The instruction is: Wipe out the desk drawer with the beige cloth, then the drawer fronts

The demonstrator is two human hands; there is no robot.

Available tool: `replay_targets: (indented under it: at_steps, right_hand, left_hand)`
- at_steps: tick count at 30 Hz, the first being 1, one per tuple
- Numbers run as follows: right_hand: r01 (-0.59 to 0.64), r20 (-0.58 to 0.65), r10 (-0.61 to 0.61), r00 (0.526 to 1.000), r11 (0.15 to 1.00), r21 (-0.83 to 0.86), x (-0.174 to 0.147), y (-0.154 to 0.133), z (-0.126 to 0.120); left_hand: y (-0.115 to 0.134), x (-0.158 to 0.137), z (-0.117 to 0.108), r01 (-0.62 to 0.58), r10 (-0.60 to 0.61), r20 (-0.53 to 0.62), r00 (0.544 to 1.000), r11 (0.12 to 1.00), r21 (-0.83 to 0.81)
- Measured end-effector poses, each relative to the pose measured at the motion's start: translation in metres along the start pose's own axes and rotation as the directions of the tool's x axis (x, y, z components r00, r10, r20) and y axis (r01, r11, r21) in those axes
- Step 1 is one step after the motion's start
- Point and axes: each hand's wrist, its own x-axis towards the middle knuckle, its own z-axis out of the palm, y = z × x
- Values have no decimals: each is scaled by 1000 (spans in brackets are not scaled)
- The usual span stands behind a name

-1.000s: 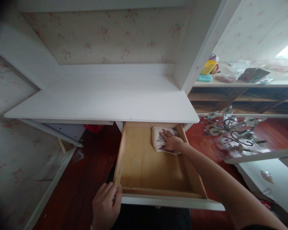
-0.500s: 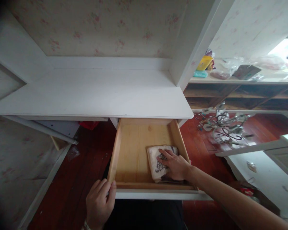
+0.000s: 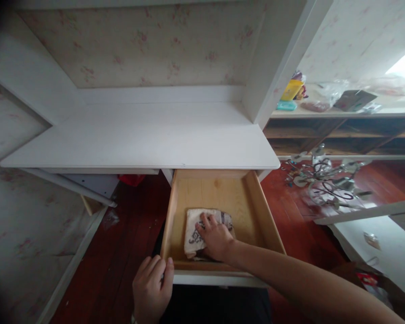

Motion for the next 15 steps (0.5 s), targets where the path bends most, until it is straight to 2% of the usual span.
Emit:
replay_targets:
  at_steps: [4, 7, 10, 15]
  right_hand:
    - [-11, -17, 12, 1000, 1000, 26, 29, -31, -6]
    - [-44, -5, 44, 999, 998, 49, 44, -38, -12]
    - [-84, 13, 84, 996, 995, 57, 60, -31, -18]
    - [-161, 7, 162, 987, 978, 131, 100, 1, -36]
  left_hand:
    - [0, -1, 0, 12, -12, 6, 1000, 1000, -5]
    - [-1, -2, 1, 14, -14, -3, 1000, 1000, -10]
    - [-1, -3, 1, 9, -9, -20, 1000, 1000, -14]
    - [-2, -1, 2, 4, -5, -36, 999, 999, -35]
